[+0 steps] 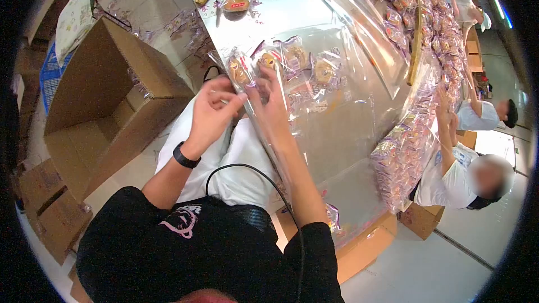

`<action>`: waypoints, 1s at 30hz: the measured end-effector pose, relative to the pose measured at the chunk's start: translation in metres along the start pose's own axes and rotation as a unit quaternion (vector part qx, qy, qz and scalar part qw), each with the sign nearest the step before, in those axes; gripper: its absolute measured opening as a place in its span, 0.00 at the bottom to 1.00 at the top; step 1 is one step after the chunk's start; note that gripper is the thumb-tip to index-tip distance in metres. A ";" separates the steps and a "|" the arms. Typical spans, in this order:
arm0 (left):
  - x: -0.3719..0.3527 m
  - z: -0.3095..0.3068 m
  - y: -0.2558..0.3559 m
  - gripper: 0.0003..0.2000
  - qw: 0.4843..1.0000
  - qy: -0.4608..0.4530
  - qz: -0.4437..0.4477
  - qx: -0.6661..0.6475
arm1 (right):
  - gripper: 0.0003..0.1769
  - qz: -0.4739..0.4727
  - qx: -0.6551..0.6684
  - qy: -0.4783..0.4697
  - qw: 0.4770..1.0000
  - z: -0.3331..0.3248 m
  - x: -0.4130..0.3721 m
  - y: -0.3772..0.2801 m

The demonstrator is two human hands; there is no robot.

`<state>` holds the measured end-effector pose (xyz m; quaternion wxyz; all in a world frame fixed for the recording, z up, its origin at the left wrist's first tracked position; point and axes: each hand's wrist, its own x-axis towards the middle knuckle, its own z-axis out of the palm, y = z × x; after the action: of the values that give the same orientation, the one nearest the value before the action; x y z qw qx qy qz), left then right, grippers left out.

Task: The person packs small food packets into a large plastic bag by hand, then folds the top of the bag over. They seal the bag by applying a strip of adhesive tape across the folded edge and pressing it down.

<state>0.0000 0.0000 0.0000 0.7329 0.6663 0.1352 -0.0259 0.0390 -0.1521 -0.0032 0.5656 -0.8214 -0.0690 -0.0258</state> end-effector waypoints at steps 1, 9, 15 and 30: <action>-0.004 0.001 -0.001 0.18 0.997 -0.044 -0.050 -0.042 | 0.24 0.033 0.026 0.014 0.999 0.001 -0.001 -0.008; 0.005 0.023 -0.007 0.09 0.980 -0.143 -0.066 -0.118 | 0.14 0.049 0.005 0.042 0.998 -0.014 0.016 0.006; 0.005 -0.001 -0.005 0.07 0.984 -0.166 -0.049 -0.036 | 0.17 -0.033 -0.141 0.010 0.989 -0.006 0.019 -0.019; 0.026 -0.017 0.000 0.34 0.998 0.037 0.040 0.013 | 0.35 0.036 -0.122 0.135 0.983 -0.028 -0.012 -0.002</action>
<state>0.0219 0.0204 -0.0069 0.7192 0.6810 0.1353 0.0261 0.0278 -0.1788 0.0075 0.4655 -0.8752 0.0412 -0.1249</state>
